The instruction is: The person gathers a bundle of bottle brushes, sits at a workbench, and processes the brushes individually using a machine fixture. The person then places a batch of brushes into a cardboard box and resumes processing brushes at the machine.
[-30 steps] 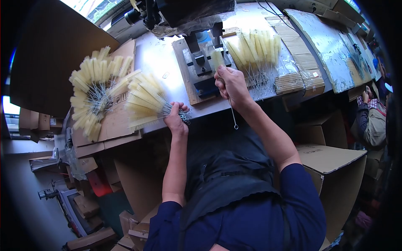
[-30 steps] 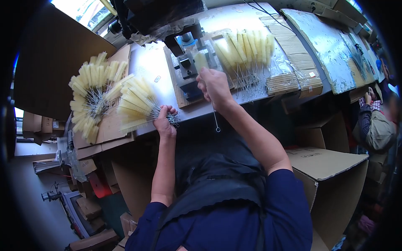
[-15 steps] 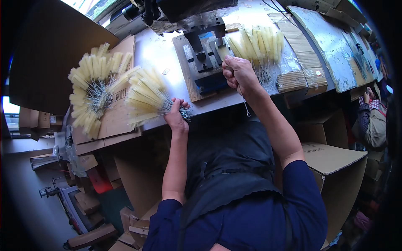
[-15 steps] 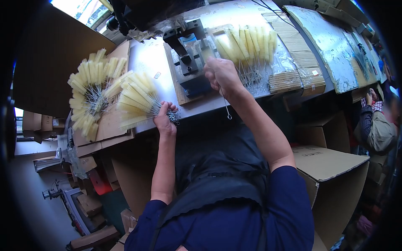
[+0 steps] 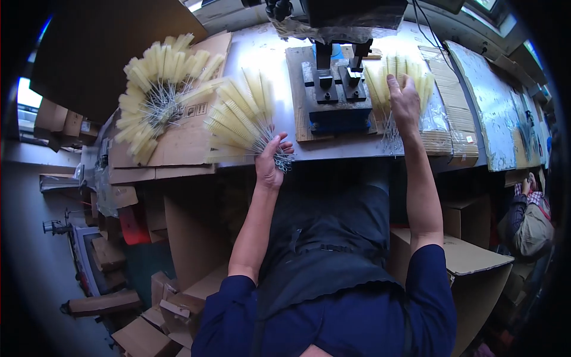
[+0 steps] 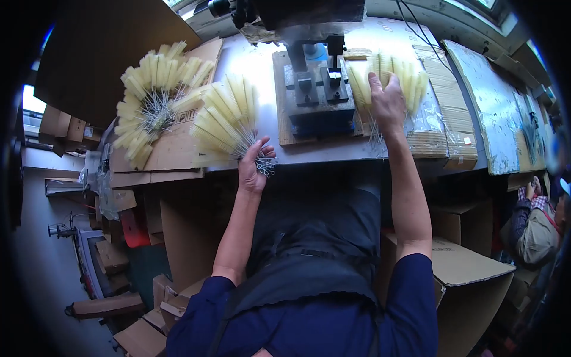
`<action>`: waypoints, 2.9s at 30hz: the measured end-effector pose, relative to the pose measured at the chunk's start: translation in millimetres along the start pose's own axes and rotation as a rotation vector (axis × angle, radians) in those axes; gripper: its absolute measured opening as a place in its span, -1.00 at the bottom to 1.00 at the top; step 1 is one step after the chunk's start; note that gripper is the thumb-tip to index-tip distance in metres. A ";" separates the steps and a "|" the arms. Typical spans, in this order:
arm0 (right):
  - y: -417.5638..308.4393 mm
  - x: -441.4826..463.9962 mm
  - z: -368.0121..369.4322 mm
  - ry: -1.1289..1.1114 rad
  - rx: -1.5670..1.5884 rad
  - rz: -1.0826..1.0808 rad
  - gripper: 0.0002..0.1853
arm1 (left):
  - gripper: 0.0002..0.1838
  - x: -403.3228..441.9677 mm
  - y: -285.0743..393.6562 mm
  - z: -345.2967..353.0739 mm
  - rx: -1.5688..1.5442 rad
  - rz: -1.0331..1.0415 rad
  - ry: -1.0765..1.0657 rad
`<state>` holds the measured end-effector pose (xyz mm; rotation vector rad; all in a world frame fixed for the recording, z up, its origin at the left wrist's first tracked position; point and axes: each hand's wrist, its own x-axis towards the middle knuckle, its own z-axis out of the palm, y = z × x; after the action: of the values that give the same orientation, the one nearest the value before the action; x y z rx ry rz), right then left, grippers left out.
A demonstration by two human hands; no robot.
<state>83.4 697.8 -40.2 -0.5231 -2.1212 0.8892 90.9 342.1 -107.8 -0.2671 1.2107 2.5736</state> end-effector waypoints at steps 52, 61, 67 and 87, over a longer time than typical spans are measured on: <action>-147.4 -49.5 27.9 -0.681 1.295 1.056 -0.29 | -0.60 22.5 -5.2 11.7 0.174 0.173 0.120; -130.5 -77.1 42.8 -0.821 1.172 1.079 -0.60 | -0.61 22.8 -3.4 9.2 0.110 0.161 0.140; -102.9 -74.3 11.6 -0.674 1.159 0.912 -0.57 | -0.60 22.2 -3.3 9.5 0.114 0.143 0.143; -69.0 -48.7 5.4 -0.631 1.178 0.935 -0.63 | -0.57 19.9 -4.7 14.1 0.152 0.140 0.156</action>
<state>104.4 619.5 -15.8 -0.5962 -1.2915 2.8241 73.0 359.3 -108.0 -0.3678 1.5237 2.5994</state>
